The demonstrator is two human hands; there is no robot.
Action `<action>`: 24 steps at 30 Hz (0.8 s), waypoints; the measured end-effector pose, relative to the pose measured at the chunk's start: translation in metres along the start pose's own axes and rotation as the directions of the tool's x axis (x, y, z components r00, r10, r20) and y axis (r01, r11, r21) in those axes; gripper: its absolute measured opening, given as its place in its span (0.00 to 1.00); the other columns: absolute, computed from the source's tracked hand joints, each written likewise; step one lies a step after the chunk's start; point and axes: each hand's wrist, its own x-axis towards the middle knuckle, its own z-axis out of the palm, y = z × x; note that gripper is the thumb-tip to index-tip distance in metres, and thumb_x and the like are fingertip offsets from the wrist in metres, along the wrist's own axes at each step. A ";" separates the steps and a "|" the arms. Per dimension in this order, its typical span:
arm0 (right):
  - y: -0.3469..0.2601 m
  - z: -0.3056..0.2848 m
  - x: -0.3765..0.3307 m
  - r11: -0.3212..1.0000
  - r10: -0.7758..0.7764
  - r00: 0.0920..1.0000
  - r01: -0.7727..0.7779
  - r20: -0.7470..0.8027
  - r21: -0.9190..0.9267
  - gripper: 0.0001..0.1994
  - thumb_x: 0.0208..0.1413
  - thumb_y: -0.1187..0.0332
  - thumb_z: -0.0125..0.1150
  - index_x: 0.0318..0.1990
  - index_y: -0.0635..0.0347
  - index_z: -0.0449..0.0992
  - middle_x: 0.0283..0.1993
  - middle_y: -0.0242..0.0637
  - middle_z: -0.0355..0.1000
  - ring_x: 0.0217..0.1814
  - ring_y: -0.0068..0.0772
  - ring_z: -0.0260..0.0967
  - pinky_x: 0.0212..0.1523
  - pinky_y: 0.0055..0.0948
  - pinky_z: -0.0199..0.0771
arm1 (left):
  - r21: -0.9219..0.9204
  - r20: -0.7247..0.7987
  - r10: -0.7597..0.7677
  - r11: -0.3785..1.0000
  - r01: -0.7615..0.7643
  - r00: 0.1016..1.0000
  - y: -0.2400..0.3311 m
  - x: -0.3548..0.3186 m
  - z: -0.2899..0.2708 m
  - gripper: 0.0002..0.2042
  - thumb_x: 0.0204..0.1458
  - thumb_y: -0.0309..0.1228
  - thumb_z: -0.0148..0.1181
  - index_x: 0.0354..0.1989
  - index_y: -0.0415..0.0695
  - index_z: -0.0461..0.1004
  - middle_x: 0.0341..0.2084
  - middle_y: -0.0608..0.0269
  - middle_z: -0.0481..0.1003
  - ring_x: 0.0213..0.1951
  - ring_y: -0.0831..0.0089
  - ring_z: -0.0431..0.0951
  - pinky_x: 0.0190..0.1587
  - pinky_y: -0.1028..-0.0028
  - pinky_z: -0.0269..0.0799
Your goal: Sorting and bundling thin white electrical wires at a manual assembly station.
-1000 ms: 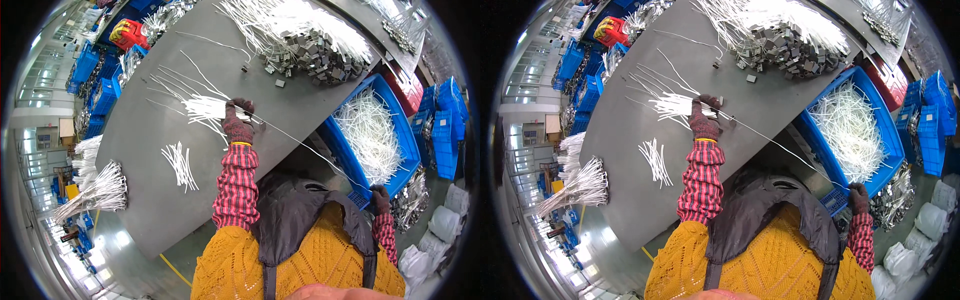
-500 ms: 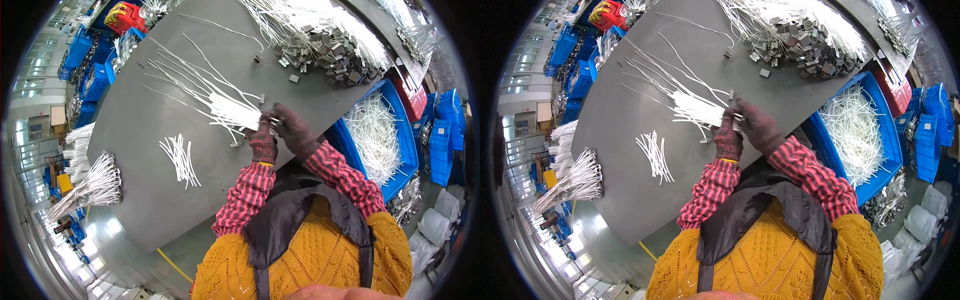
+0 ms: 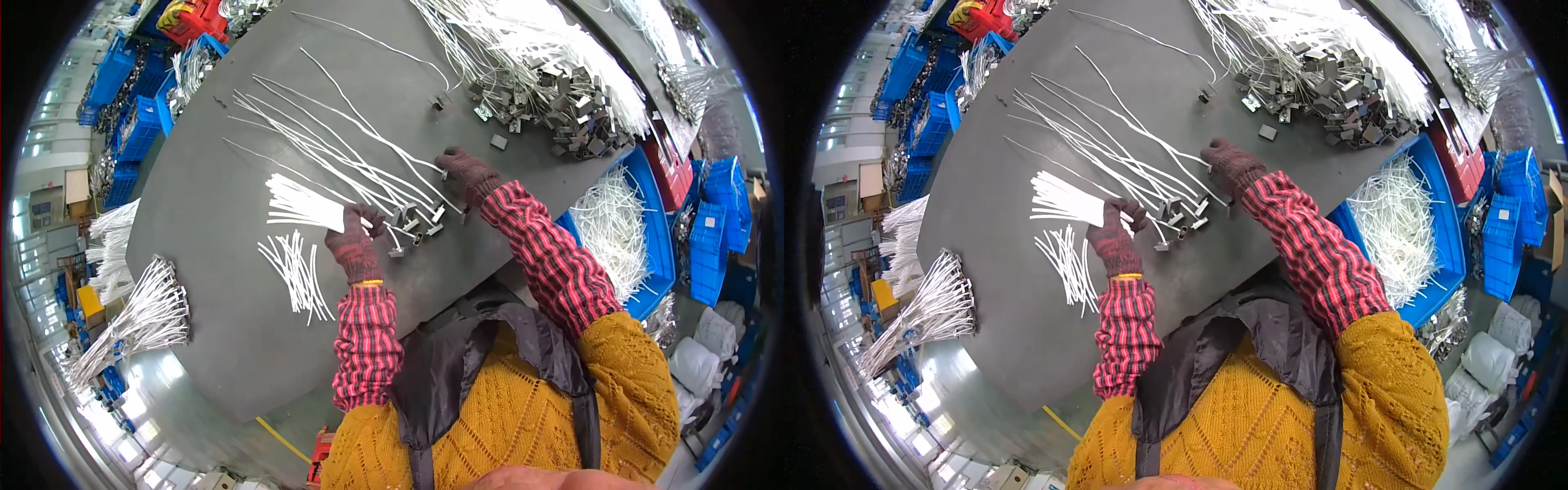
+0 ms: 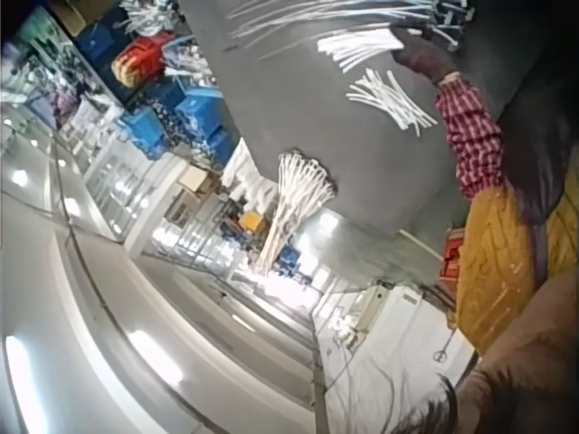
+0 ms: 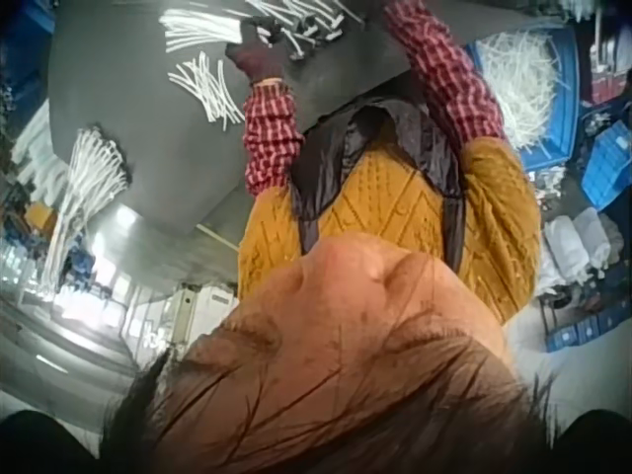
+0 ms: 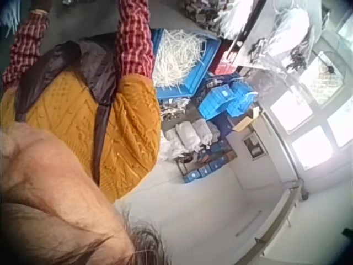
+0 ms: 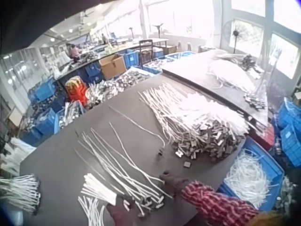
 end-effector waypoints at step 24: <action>-0.035 -0.005 -0.136 0.847 0.134 0.962 0.014 -0.238 0.531 0.21 0.49 0.68 0.64 0.53 0.58 0.75 0.40 0.47 0.72 0.41 0.46 0.72 0.43 0.38 0.75 | -0.209 0.195 -0.001 0.977 0.042 0.981 -0.005 -0.002 0.085 0.11 0.61 0.36 0.55 0.37 0.39 0.74 0.23 0.60 0.76 0.19 0.67 0.76 0.22 0.71 0.74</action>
